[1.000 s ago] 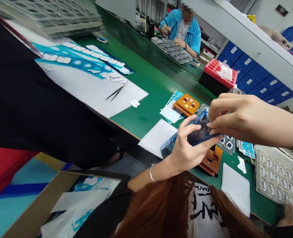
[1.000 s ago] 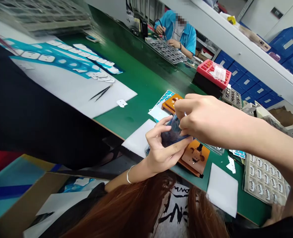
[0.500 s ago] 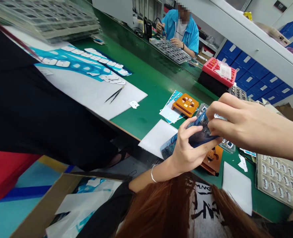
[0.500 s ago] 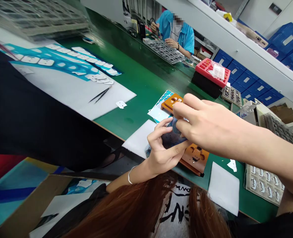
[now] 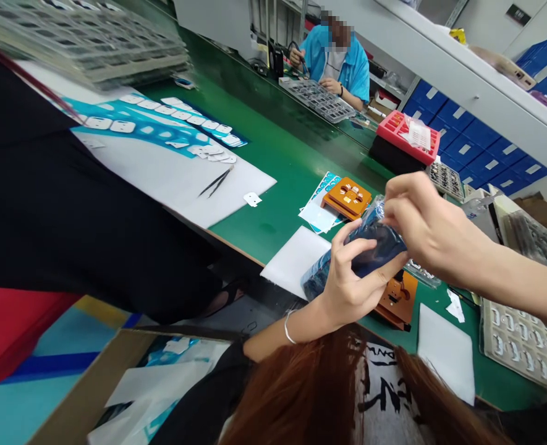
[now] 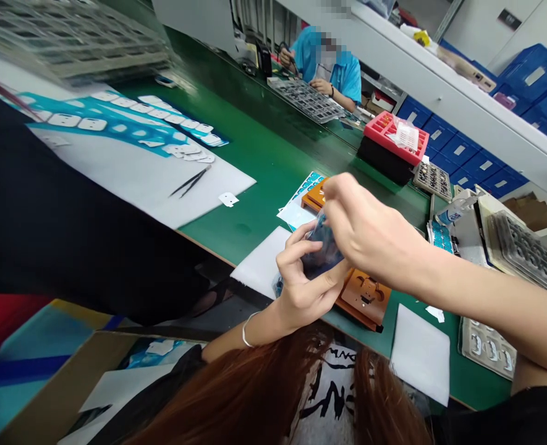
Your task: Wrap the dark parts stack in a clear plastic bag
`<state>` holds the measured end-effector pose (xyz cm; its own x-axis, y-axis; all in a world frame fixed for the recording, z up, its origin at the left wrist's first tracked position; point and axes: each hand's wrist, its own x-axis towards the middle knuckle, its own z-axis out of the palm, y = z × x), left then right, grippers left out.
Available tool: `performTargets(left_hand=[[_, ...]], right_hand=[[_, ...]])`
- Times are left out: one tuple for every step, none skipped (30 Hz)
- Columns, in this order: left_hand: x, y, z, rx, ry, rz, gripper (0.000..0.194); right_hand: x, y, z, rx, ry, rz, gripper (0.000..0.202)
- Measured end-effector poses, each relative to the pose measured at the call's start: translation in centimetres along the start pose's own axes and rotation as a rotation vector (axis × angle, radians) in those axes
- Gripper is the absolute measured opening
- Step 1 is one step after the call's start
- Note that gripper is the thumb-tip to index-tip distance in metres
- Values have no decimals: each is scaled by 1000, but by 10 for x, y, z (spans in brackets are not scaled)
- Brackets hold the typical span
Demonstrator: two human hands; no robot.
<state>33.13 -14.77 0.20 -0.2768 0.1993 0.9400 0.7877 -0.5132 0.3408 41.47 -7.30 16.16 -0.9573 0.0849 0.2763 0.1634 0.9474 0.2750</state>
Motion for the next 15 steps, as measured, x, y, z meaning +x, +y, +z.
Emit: performTargets(left_hand=[[0, 1, -1, 4, 5, 1, 44], [-1, 1, -2, 8, 9, 2, 47], [-1, 1, -3, 11, 13, 1, 48], [-1, 1, -4, 13, 15, -3, 48], [-2, 1, -5, 14, 15, -8, 48], [-2, 0, -6, 12, 11, -11, 47], [-3, 0, -6, 7, 11, -14, 47], [-4, -1, -7, 1, 15, -16, 47], [-4, -1, -7, -5, 20, -16, 47], [-4, -2, -7, -9, 27, -17, 47], [-4, -2, -8, -10, 34, -15, 48], [-4, -2, -8, -7, 38, -10, 48], [-3, -1, -9, -4, 40, -2, 48], [-2, -1, -9, 2, 40, 12, 46], [-1, 0, -10, 10, 40, 28, 44]], right_hand=[[1, 2, 1, 21, 66, 29, 15], [2, 5, 1, 43, 132, 52, 13], [3, 7, 0, 68, 192, 74, 12], [3, 9, 0, 94, 248, 88, 13], [4, 11, 0, 122, 283, 94, 14], [4, 13, 0, 157, 299, 104, 14], [3, 14, 0, 203, 298, 122, 14], [2, 15, 1, 262, 292, 150, 14], [1, 16, 2, 333, 279, 184, 13], [0, 17, 3, 412, 270, 212, 11], [-1, 18, 3, 489, 273, 219, 9], [-2, 19, 3, 554, 296, 190, 6], [-3, 21, 1, 592, 314, 124, 5], [-4, 22, -2, 599, 307, 44, 9], [-6, 22, -6, 582, 274, -35, 15]])
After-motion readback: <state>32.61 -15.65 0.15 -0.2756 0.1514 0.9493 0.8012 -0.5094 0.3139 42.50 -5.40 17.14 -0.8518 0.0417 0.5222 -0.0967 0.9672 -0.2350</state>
